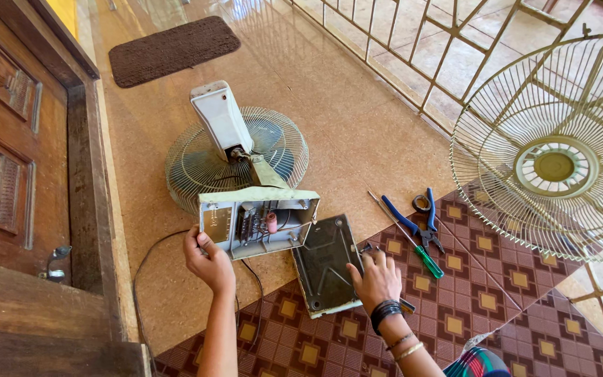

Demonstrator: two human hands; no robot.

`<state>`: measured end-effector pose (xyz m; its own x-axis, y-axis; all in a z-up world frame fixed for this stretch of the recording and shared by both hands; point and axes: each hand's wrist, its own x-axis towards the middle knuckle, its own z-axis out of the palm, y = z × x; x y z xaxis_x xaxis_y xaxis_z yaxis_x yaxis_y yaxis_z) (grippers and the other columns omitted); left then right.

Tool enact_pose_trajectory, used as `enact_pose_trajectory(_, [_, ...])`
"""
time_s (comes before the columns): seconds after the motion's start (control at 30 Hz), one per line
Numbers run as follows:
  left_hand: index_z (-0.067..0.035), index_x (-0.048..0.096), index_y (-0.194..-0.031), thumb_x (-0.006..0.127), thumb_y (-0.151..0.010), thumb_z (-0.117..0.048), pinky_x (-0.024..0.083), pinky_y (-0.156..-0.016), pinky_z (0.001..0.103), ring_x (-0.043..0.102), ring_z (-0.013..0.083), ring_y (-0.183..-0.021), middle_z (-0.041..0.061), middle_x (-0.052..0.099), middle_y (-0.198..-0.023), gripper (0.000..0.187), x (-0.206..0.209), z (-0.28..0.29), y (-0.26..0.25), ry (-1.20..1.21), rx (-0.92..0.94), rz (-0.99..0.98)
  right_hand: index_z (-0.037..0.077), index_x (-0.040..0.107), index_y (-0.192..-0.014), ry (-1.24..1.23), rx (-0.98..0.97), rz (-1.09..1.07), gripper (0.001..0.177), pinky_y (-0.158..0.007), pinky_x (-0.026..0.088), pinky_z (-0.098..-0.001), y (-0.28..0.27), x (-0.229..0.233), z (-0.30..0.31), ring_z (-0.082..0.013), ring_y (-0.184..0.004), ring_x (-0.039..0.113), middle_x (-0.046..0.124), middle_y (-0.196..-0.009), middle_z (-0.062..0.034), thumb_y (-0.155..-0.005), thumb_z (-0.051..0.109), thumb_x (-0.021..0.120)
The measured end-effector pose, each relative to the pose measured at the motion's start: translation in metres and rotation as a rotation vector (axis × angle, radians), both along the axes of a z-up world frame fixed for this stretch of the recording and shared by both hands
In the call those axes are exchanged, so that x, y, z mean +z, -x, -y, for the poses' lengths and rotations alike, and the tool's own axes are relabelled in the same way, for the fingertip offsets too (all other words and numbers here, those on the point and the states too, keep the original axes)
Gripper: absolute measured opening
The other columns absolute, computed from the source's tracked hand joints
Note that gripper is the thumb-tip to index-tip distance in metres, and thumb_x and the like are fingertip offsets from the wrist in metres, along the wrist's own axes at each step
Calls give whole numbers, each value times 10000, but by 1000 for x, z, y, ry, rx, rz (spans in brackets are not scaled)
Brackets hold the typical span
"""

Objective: The person repairs a standing fan by connecting wires inside the base housing using a screwdriver and pliers. They then reattach the base cover and secure it with screws.

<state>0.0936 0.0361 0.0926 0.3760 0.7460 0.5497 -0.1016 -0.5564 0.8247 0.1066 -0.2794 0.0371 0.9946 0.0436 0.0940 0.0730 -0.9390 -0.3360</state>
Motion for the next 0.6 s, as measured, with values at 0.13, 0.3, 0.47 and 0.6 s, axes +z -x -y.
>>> enact_pose_trajectory(0.13, [11, 656, -1152, 508, -1093, -212, 515, -767, 382, 672, 267, -906, 139, 701, -1080, 274, 0, -1, -3, 2, 11, 9, 63, 586, -1292, -228, 254, 230, 598, -929, 502, -496, -24, 1, -33, -382, -1131, 603, 649, -1195, -203, -878, 484, 679])
enact_pose_trajectory(0.3, [8, 663, -1153, 530, -1089, -212, 521, -808, 380, 678, 281, -947, 145, 708, -1087, 265, -2, -4, -5, 14, -5, 37, 29, 469, -1332, -723, 507, -68, 482, -890, 509, -509, -80, -42, -80, -439, -1132, 605, 641, -1190, -261, -962, 291, 633])
enact_pose_trajectory(0.47, [9, 662, -1177, 523, -1107, -220, 514, -862, 365, 670, 269, -988, 152, 707, -1120, 277, -7, -15, 0, -29, -14, 52, 50, 516, -1152, -518, 469, -62, 183, -785, 526, -540, -97, -63, -100, -470, -935, 661, 703, -963, -262, -1043, 198, 524])
enact_pose_trajectory(0.6, [-2, 592, -1091, 465, -1119, -260, 463, -720, 327, 570, 187, -826, 71, 614, -973, 289, -31, -33, 1, 115, -67, 62, 36, 482, -1159, -518, 416, 78, 207, -737, 536, -538, -85, -36, -111, -471, -878, 662, 688, -966, -250, -987, 140, 534])
